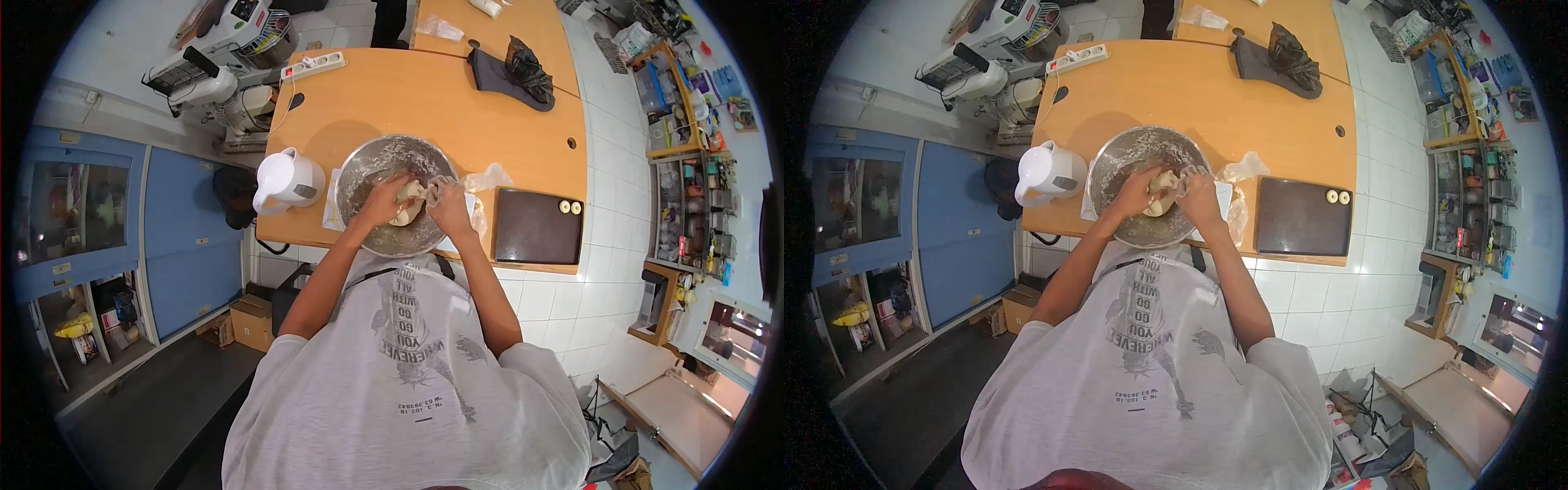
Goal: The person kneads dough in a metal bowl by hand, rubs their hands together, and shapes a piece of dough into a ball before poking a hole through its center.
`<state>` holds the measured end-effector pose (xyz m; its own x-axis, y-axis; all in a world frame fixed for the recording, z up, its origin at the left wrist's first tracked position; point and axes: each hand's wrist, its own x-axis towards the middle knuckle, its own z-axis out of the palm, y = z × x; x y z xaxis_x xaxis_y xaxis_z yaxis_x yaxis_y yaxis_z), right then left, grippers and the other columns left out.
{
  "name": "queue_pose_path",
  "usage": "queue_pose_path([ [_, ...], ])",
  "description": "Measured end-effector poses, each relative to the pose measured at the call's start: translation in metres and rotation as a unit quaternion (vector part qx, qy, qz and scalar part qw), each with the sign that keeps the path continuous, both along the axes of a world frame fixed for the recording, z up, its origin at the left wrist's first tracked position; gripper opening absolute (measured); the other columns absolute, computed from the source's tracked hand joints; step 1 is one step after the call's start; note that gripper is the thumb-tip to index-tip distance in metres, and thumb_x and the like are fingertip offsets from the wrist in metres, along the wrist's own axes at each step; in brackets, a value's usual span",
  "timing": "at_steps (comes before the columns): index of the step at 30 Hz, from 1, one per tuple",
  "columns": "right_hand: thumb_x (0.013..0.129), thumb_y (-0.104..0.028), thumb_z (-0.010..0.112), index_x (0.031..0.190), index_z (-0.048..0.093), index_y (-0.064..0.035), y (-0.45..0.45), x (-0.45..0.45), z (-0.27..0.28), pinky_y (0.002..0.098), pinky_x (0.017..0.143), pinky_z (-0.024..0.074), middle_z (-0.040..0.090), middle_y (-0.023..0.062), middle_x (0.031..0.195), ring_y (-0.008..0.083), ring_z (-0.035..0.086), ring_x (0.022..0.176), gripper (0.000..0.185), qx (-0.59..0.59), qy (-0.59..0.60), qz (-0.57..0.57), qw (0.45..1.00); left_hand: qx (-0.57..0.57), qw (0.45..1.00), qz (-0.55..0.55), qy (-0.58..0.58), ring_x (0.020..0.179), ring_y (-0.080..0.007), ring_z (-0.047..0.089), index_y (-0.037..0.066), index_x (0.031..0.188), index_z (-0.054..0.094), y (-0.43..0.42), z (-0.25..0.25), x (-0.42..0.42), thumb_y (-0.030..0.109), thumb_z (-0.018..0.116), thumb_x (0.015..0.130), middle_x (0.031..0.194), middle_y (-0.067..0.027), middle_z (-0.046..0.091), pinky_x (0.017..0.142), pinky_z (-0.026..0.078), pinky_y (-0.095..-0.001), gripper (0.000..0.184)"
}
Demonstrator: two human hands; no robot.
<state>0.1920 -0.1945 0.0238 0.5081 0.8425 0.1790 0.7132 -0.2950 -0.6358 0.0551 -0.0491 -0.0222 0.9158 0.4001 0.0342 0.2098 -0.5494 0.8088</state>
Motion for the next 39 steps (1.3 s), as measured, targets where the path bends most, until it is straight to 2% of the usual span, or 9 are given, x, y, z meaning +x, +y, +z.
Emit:
queue_pose_path([
  [2, 0.080, -0.011, 0.078, 0.100, 0.068, 0.0053, 0.010, 0.005, -0.017, 0.0527, 0.086, 0.0534, 0.069, 0.0262, 0.105, 0.0462, 0.065, 0.103, 0.027, -0.099, 0.064, 0.004, 0.993, -0.021, 0.999, 0.005, 0.028, 0.133, -0.0379, 0.056, 0.006, 0.139, 0.061, 0.000, 0.000, 0.001, 0.029, 0.080, 0.087, 0.142, -0.0208, 0.060, 0.110, 0.047, -0.0435, 0.060],
  [9, 0.081, -0.013, 0.080, 0.104, 0.069, 0.0066, 0.023, 0.012, -0.041, 0.0493, 0.092, 0.0546, 0.069, 0.0271, 0.106, 0.0448, 0.065, 0.104, 0.032, -0.160, 0.044, 0.022, 0.986, -0.006, 1.000, 0.014, 0.011, 0.127, -0.0400, 0.059, 0.005, 0.139, 0.060, 0.001, -0.003, -0.002, 0.022, 0.078, 0.087, 0.138, -0.0200, 0.062, 0.104, 0.049, -0.0448, 0.058],
  [14, 0.072, -0.020, 0.089, 0.089, 0.072, 0.0058, 0.028, 0.018, -0.052, 0.0472, 0.082, 0.0586, 0.072, 0.0271, 0.094, 0.0449, 0.070, 0.092, 0.035, -0.124, 0.061, -0.001, 0.990, -0.041, 0.999, 0.017, 0.019, 0.130, -0.0398, 0.058, 0.005, 0.136, 0.061, 0.001, -0.001, -0.001, 0.025, 0.080, 0.087, 0.140, -0.0224, 0.060, 0.107, 0.048, -0.0446, 0.057],
  [17, 0.075, -0.009, 0.078, 0.094, 0.075, 0.0008, 0.029, 0.017, -0.050, 0.0489, 0.085, 0.0567, 0.072, 0.0256, 0.095, 0.0441, 0.070, 0.089, 0.021, -0.131, 0.037, -0.004, 0.991, -0.060, 0.997, 0.019, 0.037, 0.134, -0.0396, 0.055, 0.004, 0.136, 0.061, 0.001, 0.004, 0.000, 0.028, 0.080, 0.088, 0.144, -0.0228, 0.058, 0.109, 0.046, -0.0442, 0.058],
  [20, 0.077, -0.006, 0.074, 0.092, 0.075, 0.0017, 0.023, 0.006, -0.007, 0.0462, 0.082, 0.0576, 0.072, 0.0264, 0.094, 0.0420, 0.071, 0.086, 0.017, -0.106, 0.075, -0.028, 0.991, -0.041, 0.999, 0.013, 0.013, 0.135, -0.0384, 0.055, 0.004, 0.136, 0.061, 0.002, 0.000, -0.001, 0.030, 0.080, 0.089, 0.147, -0.0220, 0.056, 0.110, 0.046, -0.0444, 0.057],
  [23, 0.078, -0.005, 0.071, 0.096, 0.074, 0.0017, 0.020, 0.009, -0.019, 0.0453, 0.078, 0.0573, 0.072, 0.0261, 0.091, 0.0407, 0.072, 0.084, 0.019, -0.053, 0.075, -0.015, 0.996, -0.044, 0.999, 0.007, -0.003, 0.135, -0.0381, 0.055, 0.004, 0.136, 0.061, 0.004, -0.007, -0.001, 0.033, 0.080, 0.089, 0.147, -0.0225, 0.056, 0.109, 0.046, -0.0446, 0.058],
  [26, 0.080, -0.004, 0.070, 0.096, 0.074, 0.0022, 0.009, 0.006, -0.004, 0.0453, 0.077, 0.0566, 0.071, 0.0260, 0.089, 0.0408, 0.072, 0.084, 0.018, -0.023, 0.085, -0.016, 0.996, -0.067, 0.998, 0.018, -0.013, 0.127, -0.0394, 0.059, 0.005, 0.135, 0.062, 0.002, -0.003, -0.002, 0.029, 0.082, 0.086, 0.137, -0.0201, 0.063, 0.106, 0.048, -0.0451, 0.058],
  [30, 0.080, -0.004, 0.069, 0.099, 0.072, 0.0021, 0.000, 0.002, -0.014, 0.0462, 0.078, 0.0562, 0.070, 0.0259, 0.090, 0.0427, 0.070, 0.085, 0.021, -0.072, 0.092, -0.052, 0.992, -0.044, 0.999, 0.020, -0.019, 0.126, -0.0398, 0.060, 0.005, 0.135, 0.062, 0.002, -0.010, -0.002, 0.029, 0.082, 0.086, 0.137, -0.0201, 0.063, 0.106, 0.048, -0.0452, 0.058],
  [39, 0.080, -0.007, 0.073, 0.099, 0.069, 0.0040, 0.007, -0.001, -0.052, 0.0513, 0.083, 0.0547, 0.070, 0.0273, 0.090, 0.0482, 0.067, 0.087, 0.023, -0.019, -0.018, -0.005, 1.000, -0.072, 0.997, 0.014, 0.009, 0.129, -0.0376, 0.060, 0.004, 0.138, 0.060, 0.002, 0.006, -0.001, 0.029, 0.080, 0.089, 0.139, -0.0193, 0.063, 0.107, 0.048, -0.0444, 0.059],
])
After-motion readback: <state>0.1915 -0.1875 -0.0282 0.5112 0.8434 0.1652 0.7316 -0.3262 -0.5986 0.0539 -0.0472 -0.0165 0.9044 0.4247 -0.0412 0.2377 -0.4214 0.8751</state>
